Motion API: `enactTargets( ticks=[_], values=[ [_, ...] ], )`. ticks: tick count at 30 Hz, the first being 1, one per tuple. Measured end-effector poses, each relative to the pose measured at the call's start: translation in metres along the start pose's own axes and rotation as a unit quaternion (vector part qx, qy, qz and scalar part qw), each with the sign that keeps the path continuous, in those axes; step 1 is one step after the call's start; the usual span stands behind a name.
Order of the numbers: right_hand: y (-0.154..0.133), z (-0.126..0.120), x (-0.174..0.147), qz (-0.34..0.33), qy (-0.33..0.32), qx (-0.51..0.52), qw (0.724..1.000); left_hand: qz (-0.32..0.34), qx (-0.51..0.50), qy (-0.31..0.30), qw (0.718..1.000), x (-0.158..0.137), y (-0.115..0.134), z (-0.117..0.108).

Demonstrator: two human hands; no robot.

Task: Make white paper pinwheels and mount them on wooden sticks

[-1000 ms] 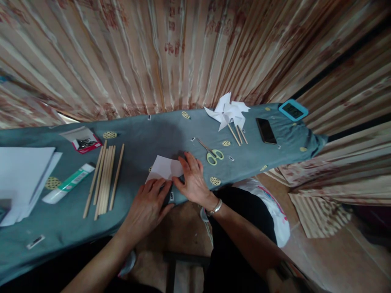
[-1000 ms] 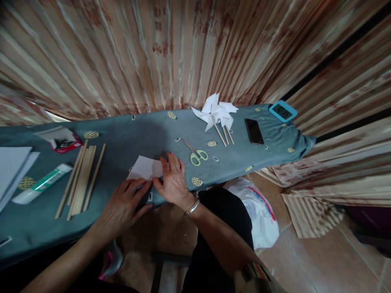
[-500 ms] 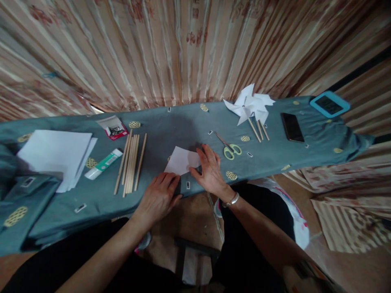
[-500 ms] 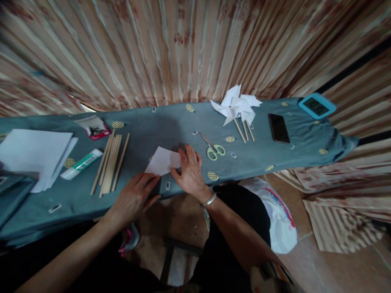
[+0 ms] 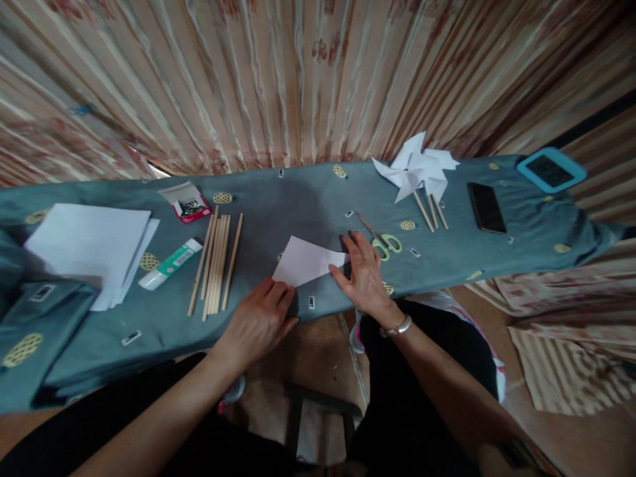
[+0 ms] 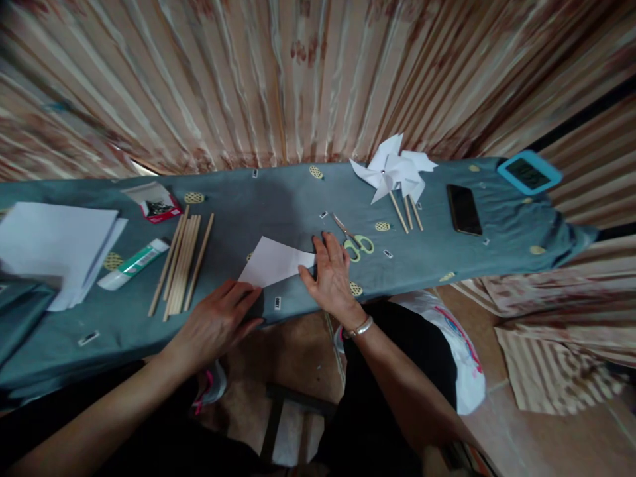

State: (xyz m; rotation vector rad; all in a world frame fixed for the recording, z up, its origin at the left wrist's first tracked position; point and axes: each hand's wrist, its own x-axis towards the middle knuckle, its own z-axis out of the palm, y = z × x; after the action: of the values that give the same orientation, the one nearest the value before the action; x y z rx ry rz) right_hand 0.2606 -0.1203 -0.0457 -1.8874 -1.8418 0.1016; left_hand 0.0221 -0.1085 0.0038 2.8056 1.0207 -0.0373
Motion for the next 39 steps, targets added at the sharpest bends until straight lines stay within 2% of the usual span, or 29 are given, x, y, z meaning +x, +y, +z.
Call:
enactTargets(
  ticks=[8, 17, 26, 39],
  values=[
    [0.018, -0.004, -0.004, 0.02, 0.018, -0.011, 1.0, 0.006, 0.005, 0.039, 0.999, -0.007, -0.006, 0.009],
    [0.017, -0.001, -0.002, 0.022, 0.026, -0.016, 0.999, -0.009, -0.008, 0.038, 0.999, -0.012, -0.008, 0.002],
    [0.019, 0.001, -0.003, 0.015, 0.032, -0.022, 0.999, -0.009, 0.001, 0.072, 0.997, -0.022, -0.014, 0.002],
    [0.019, -0.001, -0.003, 0.026, 0.021, -0.015, 0.999, -0.034, -0.006, 0.064, 0.997, -0.029, -0.019, 0.004]
  ],
)
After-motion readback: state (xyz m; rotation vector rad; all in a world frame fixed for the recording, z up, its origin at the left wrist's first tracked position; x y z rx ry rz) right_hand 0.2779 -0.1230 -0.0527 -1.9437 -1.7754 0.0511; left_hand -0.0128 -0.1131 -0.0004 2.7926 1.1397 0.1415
